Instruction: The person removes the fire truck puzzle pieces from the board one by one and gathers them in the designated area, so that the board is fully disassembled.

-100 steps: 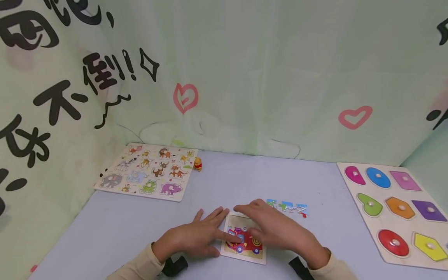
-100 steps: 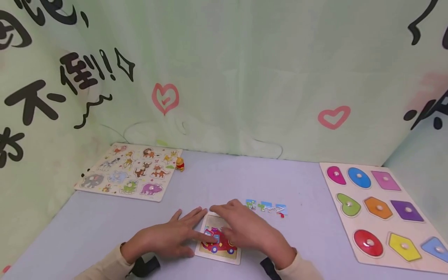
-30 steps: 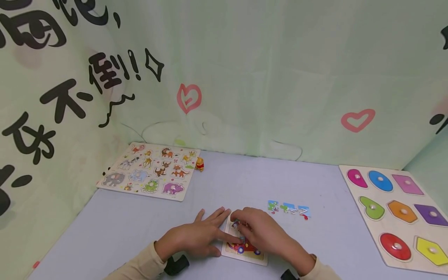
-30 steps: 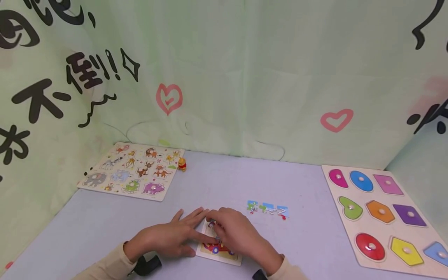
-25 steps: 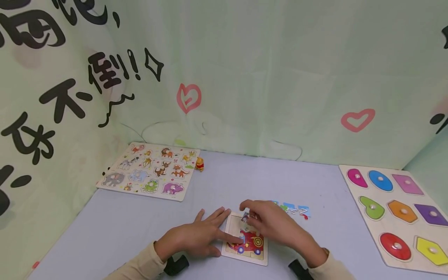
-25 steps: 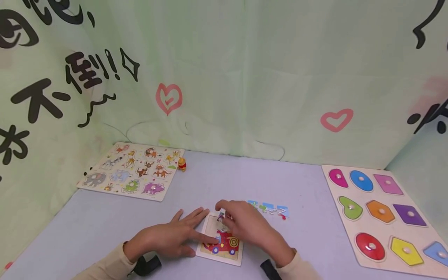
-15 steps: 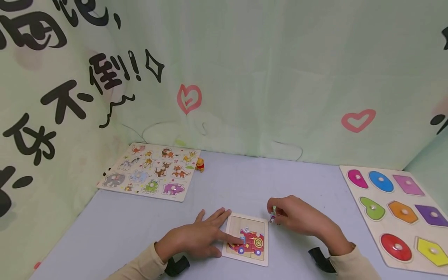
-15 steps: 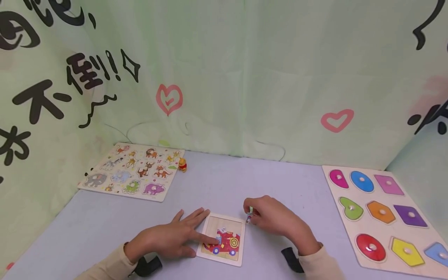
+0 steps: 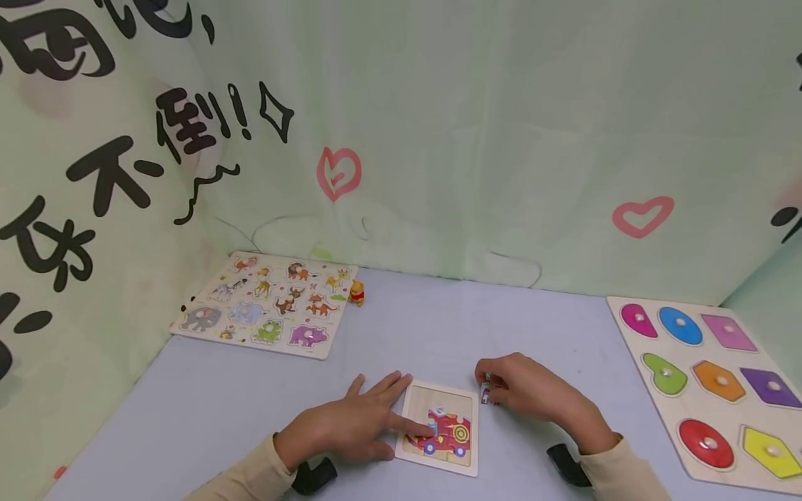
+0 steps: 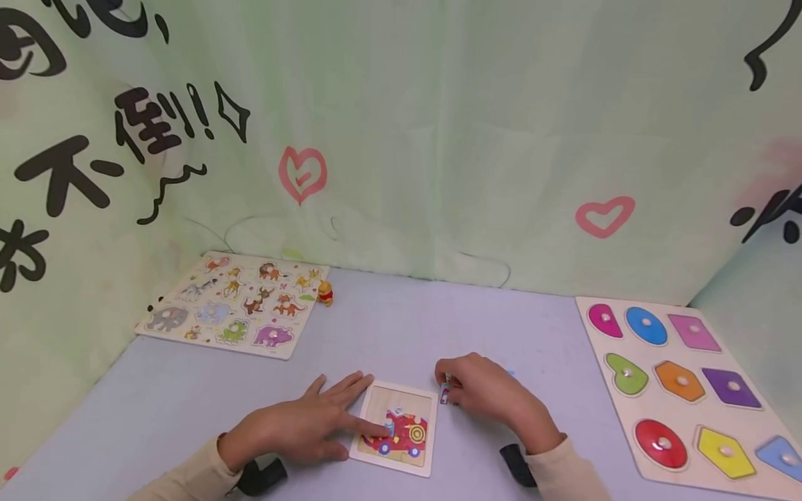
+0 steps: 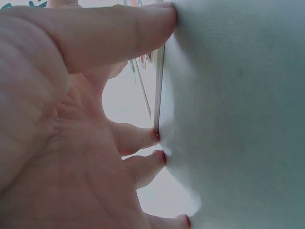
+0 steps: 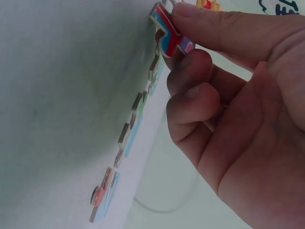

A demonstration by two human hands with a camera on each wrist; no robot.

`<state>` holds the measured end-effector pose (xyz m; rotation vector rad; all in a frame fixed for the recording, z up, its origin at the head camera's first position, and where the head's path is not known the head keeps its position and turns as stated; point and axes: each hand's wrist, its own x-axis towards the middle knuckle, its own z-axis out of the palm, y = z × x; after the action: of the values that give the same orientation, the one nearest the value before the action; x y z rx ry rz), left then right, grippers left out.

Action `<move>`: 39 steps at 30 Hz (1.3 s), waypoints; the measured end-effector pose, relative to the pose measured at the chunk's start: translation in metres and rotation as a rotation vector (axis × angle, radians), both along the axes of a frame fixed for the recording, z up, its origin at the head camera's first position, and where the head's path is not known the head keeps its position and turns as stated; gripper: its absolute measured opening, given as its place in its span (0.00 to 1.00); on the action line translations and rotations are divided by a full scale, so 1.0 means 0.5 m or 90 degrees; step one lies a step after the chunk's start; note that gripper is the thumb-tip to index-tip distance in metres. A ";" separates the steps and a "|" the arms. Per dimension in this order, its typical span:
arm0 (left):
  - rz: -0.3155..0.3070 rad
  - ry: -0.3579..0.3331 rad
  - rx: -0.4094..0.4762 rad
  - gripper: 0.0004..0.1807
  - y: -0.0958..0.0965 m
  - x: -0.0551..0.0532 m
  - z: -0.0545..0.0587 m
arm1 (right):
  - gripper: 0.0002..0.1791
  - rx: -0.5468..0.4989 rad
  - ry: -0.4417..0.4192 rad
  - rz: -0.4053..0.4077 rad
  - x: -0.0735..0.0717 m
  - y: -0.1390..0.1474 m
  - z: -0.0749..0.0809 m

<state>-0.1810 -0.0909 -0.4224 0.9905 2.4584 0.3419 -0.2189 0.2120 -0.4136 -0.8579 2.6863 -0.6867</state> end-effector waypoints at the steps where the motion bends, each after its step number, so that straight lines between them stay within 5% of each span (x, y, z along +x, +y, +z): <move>1: -0.001 0.000 -0.002 0.32 -0.001 0.000 0.000 | 0.10 -0.004 -0.002 0.001 0.000 -0.001 -0.001; 18: 0.000 -0.010 -0.001 0.32 -0.002 -0.001 0.003 | 0.09 0.077 0.091 -0.041 0.015 -0.019 -0.003; 39: 0.004 -0.010 0.007 0.32 -0.003 -0.001 0.006 | 0.15 0.059 0.147 -0.031 0.029 -0.039 0.012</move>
<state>-0.1817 -0.0925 -0.4195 0.9810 2.4482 0.3655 -0.2044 0.1923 -0.4078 -0.9007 2.9251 -0.4950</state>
